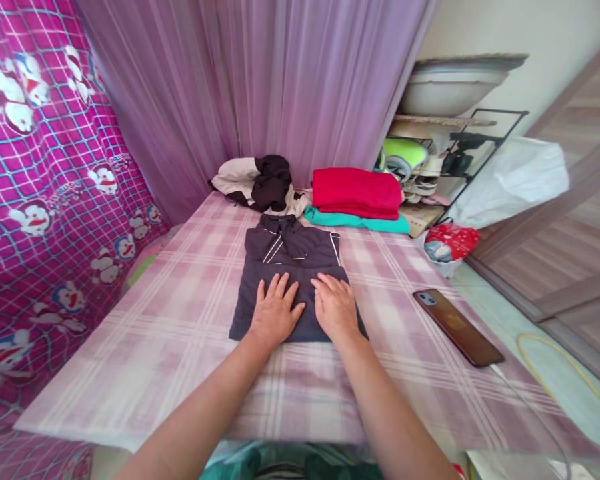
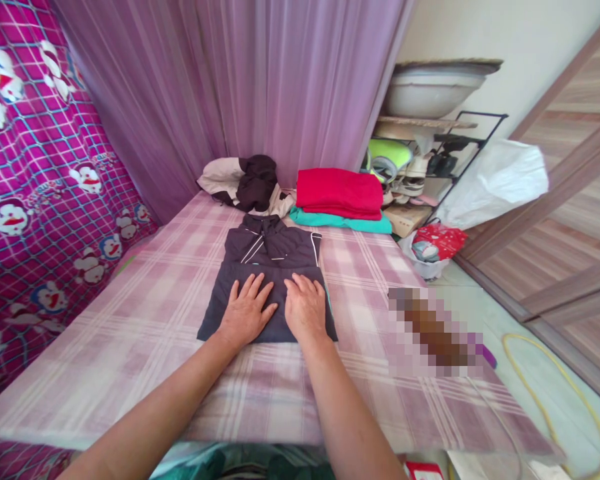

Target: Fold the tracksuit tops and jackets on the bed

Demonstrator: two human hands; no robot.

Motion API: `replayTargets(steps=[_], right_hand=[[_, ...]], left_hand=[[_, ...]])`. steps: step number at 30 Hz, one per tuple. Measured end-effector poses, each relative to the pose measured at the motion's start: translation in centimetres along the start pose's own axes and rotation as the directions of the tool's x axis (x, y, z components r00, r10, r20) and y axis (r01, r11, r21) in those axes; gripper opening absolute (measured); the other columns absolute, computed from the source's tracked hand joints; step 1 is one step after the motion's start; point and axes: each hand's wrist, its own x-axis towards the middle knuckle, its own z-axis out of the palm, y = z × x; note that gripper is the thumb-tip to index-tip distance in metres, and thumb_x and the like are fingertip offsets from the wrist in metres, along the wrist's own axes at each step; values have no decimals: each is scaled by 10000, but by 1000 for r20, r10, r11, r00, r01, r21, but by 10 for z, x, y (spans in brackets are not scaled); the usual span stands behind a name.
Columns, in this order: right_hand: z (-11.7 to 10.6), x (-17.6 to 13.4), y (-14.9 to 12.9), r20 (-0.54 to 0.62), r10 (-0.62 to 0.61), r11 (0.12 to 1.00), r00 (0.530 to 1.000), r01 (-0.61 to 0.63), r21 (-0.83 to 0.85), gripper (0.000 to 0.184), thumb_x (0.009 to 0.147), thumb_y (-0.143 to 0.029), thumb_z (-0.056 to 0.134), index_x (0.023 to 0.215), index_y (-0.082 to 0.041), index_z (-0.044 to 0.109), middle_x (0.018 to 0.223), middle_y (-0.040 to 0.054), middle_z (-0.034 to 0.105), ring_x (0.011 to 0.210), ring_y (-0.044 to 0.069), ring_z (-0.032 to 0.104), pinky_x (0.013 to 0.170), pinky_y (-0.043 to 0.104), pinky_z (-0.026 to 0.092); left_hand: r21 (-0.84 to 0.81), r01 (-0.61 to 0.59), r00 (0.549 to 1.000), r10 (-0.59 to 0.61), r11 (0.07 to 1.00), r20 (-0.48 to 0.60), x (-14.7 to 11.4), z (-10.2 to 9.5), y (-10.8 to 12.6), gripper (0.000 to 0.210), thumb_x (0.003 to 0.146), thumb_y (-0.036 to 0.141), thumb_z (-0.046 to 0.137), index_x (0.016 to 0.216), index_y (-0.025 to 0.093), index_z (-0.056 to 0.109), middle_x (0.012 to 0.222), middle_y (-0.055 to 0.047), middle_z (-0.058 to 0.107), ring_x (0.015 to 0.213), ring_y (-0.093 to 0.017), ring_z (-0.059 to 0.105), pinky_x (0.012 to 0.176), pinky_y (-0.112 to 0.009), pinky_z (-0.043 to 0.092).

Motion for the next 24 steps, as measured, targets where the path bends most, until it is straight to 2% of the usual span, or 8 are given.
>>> replayTargets(steps=[8, 12, 16, 20, 24], right_hand=[[6, -6, -10, 95, 51, 998, 994, -47, -50, 392, 920, -168, 421, 1246, -182, 640, 1356, 101, 608, 1287, 256, 483, 1097, 466, 261], [5, -5, -11, 98, 62, 997, 993, -58, -52, 388, 922, -169, 421, 1244, -181, 638, 1355, 98, 610, 1288, 253, 483, 1094, 466, 260], [5, -4, -11, 92, 70, 997, 993, -66, -44, 384, 922, -169, 423, 1237, -184, 643, 1352, 94, 613, 1283, 255, 487, 1092, 470, 260], [4, -3, -9, 87, 74, 997, 993, -71, -33, 373, 909, -177, 446, 1220, -198, 653, 1342, 85, 622, 1272, 252, 496, 1086, 466, 272], [-2, -2, -13, 63, 72, 997, 995, -71, -14, 373, 921, -183, 430, 1217, -210, 655, 1333, 85, 627, 1245, 248, 518, 1075, 467, 291]], left_hand=[[-36, 5, 1000, -5, 999, -12, 0, 2, 1, 521, 965, 493, 375, 1406, 252, 514, 1550, -80, 398, 1440, -293, 322, 1166, -577, 240], [-79, 6, 1000, -5, 997, 16, 4, -13, -1, 482, 970, 448, 387, 1372, 235, 547, 1486, -77, 493, 1388, -284, 411, 1139, -537, 318], [-93, 61, 998, -61, 994, 5, 8, -27, -21, 437, 977, 386, 378, 1327, 227, 586, 1371, -79, 607, 1291, -277, 519, 1092, -502, 387], [-50, 152, 988, -153, 987, -17, 5, -19, -41, 478, 961, 405, 415, 1365, 188, 551, 1472, -114, 502, 1365, -313, 432, 1095, -533, 376], [-52, 161, 986, -162, 986, -23, 1, -5, -44, 515, 957, 417, 417, 1398, 168, 510, 1495, -120, 471, 1392, -315, 389, 1075, -515, 403]])
